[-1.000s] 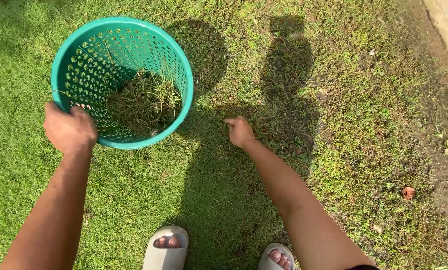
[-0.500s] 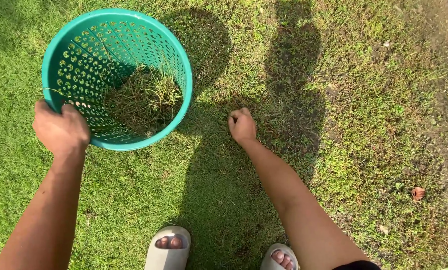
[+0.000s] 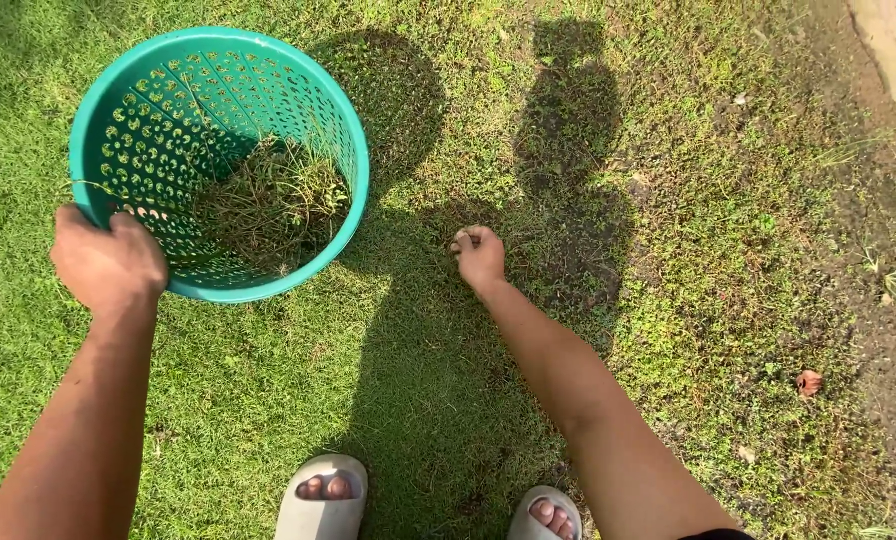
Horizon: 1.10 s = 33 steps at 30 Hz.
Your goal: Picking up weeds or cut grass from the lawn and placing them in a basket.
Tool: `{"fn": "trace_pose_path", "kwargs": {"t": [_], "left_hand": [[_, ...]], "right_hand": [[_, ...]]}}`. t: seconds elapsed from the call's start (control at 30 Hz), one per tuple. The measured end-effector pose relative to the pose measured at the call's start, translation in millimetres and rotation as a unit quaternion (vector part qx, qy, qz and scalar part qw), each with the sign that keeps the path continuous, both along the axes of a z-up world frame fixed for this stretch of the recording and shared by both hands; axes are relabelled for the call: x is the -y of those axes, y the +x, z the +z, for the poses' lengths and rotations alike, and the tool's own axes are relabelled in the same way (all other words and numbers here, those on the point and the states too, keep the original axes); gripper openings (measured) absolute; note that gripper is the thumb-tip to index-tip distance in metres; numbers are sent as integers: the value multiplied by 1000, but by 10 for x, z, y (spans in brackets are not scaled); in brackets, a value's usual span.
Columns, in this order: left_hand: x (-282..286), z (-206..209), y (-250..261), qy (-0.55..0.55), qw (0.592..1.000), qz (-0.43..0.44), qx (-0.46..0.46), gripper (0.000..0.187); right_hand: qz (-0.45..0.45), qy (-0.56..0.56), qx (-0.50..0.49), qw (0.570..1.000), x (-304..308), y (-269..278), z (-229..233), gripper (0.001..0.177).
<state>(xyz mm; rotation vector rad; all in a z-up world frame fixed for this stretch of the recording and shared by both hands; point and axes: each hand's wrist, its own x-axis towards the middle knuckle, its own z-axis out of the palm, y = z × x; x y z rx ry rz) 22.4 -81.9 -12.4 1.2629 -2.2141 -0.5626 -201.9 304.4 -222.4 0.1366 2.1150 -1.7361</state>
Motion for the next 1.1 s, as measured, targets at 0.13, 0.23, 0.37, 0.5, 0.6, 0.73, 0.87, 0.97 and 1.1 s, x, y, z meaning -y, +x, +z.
{"fn": "trace_pose_path", "kwargs": {"t": [0.13,0.23,0.37,0.5,0.6,0.73,0.87,0.97,1.1], "left_hand": [[-58,106,-7,36,999,17,22,11],[-69,111,8,59,998,18,22,12],[-61,87,5,29,999,20,39,12],[-80,73,18,25,999,19,28,17],[-41,-6,55,0,999,20,39,13],[-62,19,54,3,999,23,40,14],[-74,3,42,-1,999,31,45,18],[-65,-32,53,-7,998,35,48,17],[-165,142,20,55,995,47,69,20]], "right_hand": [[4,12,-1,1000,25,65,306,13],[-7,-40,73,996,4,145,596,13],[24,-118,152,981,-101,195,602,13],[207,88,4,974,-199,287,570,14],[319,239,-127,908,-217,359,704,12],[406,347,-147,832,-2,412,874,16],[457,477,-147,736,128,364,595,21],[456,473,-183,732,149,345,496,22],[519,483,-202,675,81,200,382,26]]}}
